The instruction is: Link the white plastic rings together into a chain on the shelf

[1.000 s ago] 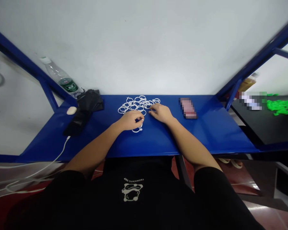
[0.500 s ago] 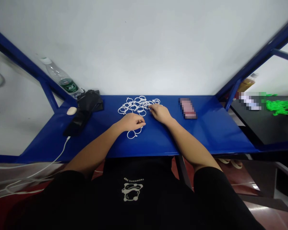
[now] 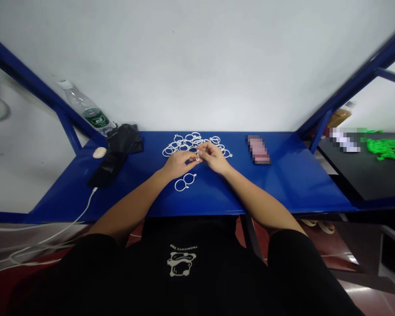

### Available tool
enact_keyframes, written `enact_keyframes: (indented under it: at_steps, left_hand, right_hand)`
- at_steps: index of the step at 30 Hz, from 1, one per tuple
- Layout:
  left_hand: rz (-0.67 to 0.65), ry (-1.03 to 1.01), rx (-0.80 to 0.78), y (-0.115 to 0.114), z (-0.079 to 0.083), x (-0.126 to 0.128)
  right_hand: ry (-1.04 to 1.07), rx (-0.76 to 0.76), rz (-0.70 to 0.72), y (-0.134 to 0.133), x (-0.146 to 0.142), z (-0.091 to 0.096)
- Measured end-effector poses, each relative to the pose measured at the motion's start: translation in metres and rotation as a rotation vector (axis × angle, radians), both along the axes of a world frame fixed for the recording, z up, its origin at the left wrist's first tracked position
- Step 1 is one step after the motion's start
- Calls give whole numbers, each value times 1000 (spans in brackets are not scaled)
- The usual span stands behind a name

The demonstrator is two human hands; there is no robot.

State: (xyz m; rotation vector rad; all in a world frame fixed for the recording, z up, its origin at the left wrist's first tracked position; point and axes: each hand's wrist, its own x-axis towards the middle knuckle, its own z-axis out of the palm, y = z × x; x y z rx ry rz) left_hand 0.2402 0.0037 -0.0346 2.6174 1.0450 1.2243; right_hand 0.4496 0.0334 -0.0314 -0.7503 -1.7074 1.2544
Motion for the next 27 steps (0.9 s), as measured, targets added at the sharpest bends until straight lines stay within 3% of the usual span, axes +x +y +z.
enact_keyframes:
  at_steps: [4,10,15,18,24,27]
  left_hand:
    - [30,-48,53,2,1,-1]
    - [43,-205,98,2,5,-4]
    - [46,-205,100,1,7,-3]
    - [53,-169,126,1,6,-2]
    - [39,-116,79,0,8,-5]
    - [11,-106,55,0,10,-5]
  right_hand:
    - [-12,77,-1,-2,3,0]
    - [-235,377,-147,-10,5,1]
    - [-276,510,-206,-13,5,1]
    - [-331,550,-217,-15,6,3]
    - [-334,485,-178,-14,8,8]
    - [-413,572,-157,-6,16,12]
